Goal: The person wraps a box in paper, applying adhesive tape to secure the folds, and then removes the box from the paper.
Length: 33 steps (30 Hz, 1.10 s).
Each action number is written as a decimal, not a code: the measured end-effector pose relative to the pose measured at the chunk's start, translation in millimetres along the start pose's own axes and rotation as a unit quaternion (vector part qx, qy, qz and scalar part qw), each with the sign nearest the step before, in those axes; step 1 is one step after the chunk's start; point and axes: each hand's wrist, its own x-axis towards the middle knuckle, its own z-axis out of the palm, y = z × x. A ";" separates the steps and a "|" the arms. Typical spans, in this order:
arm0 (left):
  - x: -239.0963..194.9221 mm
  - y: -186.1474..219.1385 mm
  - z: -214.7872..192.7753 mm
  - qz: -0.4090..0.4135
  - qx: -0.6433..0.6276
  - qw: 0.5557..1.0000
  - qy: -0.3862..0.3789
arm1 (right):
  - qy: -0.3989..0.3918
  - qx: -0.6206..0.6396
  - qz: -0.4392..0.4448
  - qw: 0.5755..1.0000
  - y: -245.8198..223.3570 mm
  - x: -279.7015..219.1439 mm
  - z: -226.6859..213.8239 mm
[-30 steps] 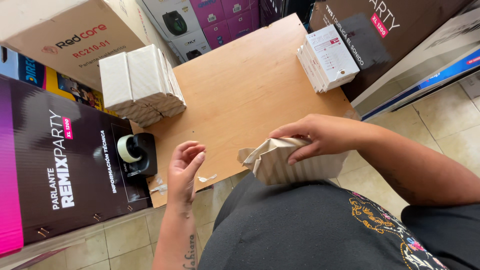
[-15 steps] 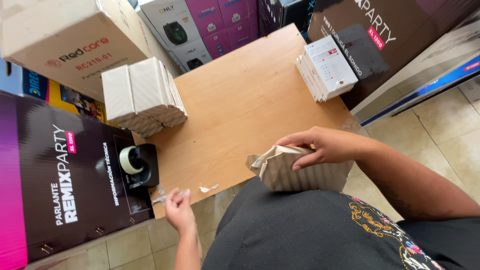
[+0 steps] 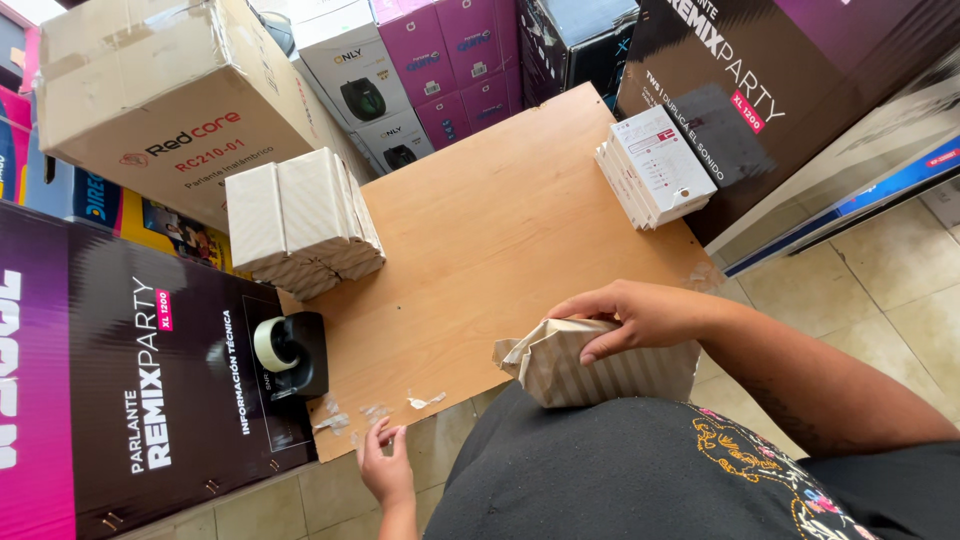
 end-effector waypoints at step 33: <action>-4.8 22.5 8.6 -0.042 0.045 0.996 0.057 | 0.025 0.029 0.000 0.999 18.3 3.2 2.4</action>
